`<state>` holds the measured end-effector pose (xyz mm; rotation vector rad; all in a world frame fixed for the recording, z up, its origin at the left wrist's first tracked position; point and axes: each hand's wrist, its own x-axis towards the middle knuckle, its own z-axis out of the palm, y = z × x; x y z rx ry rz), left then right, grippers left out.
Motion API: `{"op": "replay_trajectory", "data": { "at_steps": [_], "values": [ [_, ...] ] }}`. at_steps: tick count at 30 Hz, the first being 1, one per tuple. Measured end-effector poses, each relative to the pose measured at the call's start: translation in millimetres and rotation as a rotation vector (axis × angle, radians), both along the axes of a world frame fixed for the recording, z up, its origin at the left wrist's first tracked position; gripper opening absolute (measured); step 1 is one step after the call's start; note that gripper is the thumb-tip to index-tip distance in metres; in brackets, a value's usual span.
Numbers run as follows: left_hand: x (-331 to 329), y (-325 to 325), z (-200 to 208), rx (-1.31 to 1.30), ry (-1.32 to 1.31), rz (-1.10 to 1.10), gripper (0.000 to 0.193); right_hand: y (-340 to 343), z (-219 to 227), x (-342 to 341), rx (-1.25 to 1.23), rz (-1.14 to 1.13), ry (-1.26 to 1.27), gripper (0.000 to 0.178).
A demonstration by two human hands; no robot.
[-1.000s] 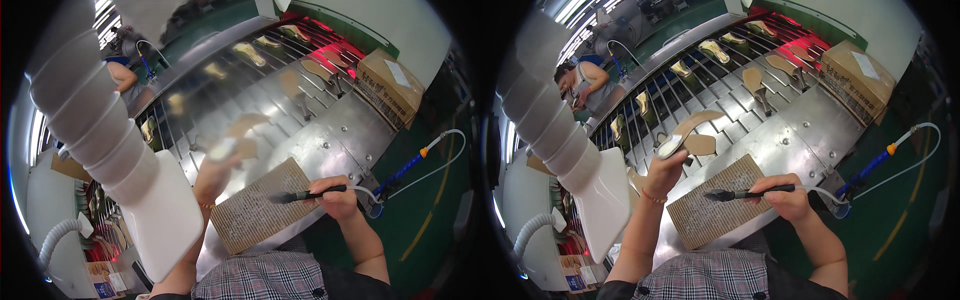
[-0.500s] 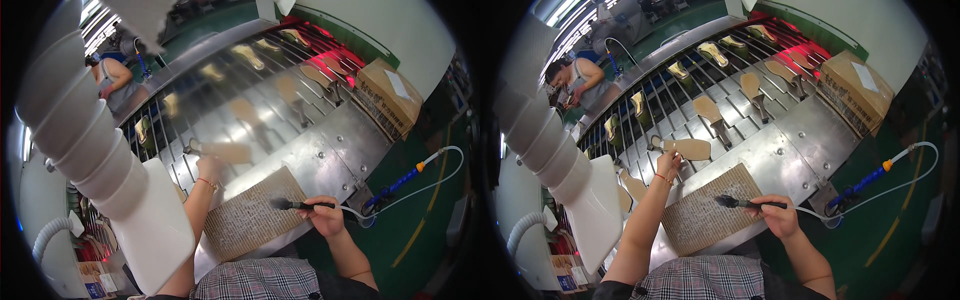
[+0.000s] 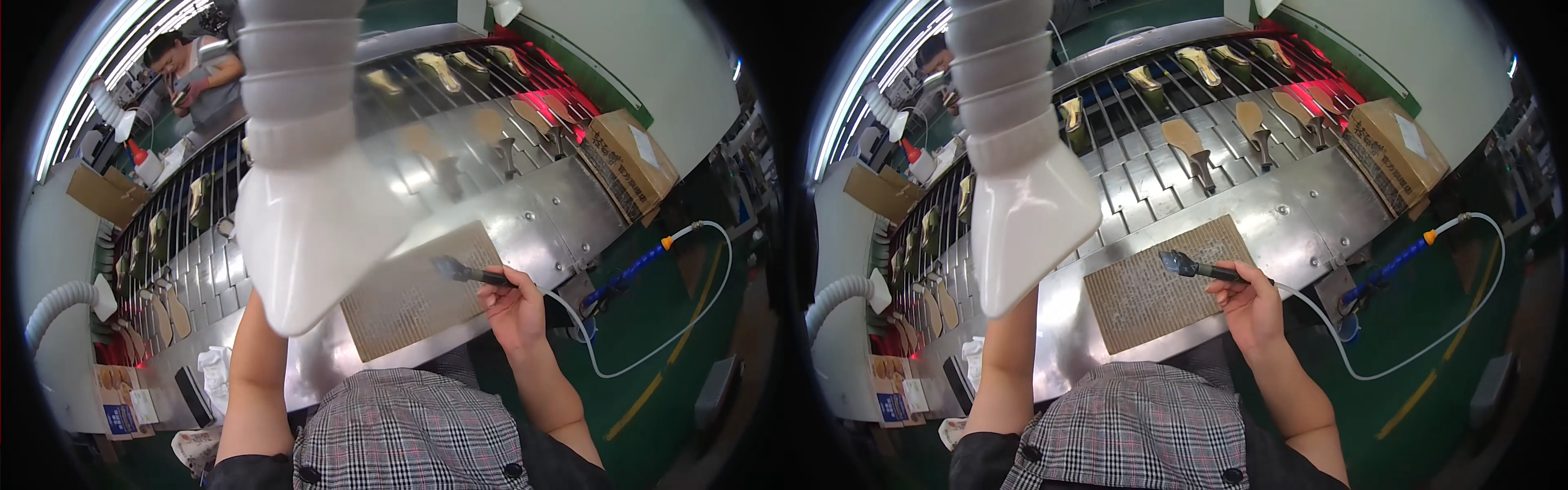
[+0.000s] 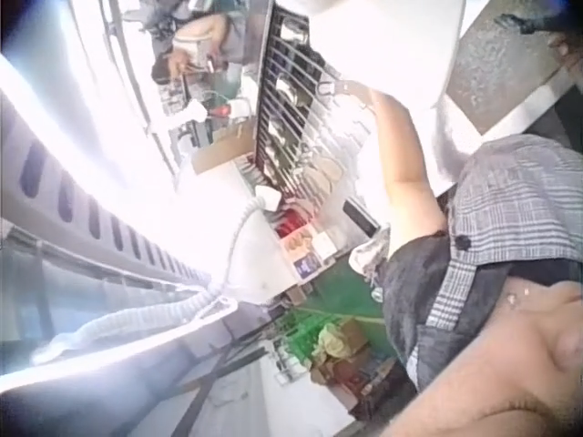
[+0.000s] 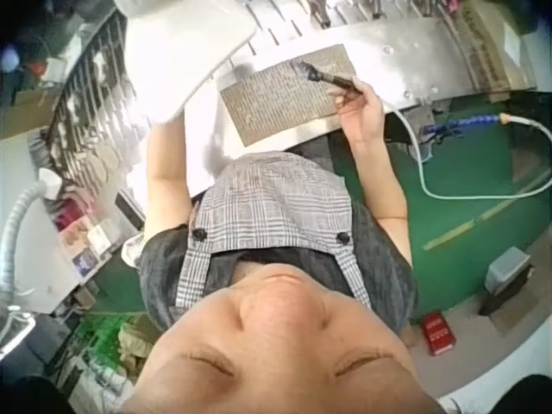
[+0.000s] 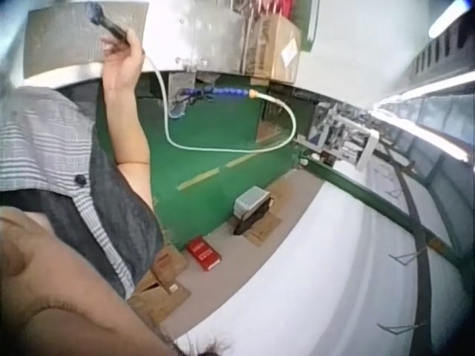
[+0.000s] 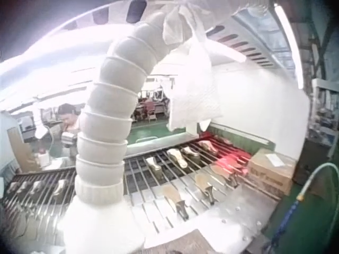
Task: The recorder uses a brush to apply white adhesive to the heel and edges of shoe soles before placing them on a conveyor belt.
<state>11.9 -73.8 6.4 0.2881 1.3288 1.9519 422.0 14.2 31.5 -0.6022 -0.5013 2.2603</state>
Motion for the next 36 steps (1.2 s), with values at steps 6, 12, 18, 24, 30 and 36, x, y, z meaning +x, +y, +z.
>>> {"op": "replay_trajectory", "data": {
  "at_steps": [6, 12, 18, 24, 30, 36],
  "values": [
    [147.3, -137.7, 30.9, 0.550, -0.775, -0.418, 0.055, -54.1, 14.0, -26.6, 0.081, 0.182, 0.084, 0.028],
    [187.7, -204.8, 39.6, 0.562, -0.941, -0.516, 0.053, -116.8, 49.6, -64.8, 0.185, 0.472, 0.004, 0.027],
    [183.5, -211.3, 74.5, 0.438, -0.188, -0.123, 0.055, -171.9, 113.0, -86.5, 1.560, 0.174, -0.307, 0.021],
    [174.1, -214.7, 95.7, 0.667, -0.066, 0.016, 0.055, -198.0, 129.5, -94.9, 1.842, 0.135, 0.048, 0.038],
    [168.0, -217.2, 99.9, 0.700, -0.101, 0.042, 0.054, -199.0, 134.4, -88.7, 1.921, 0.389, 0.153, 0.035],
    [157.7, -216.7, 92.5, 0.833, -0.264, -0.016, 0.051, -198.5, 132.0, -87.3, 1.880, 0.354, 0.074, 0.035]
  ]
}}
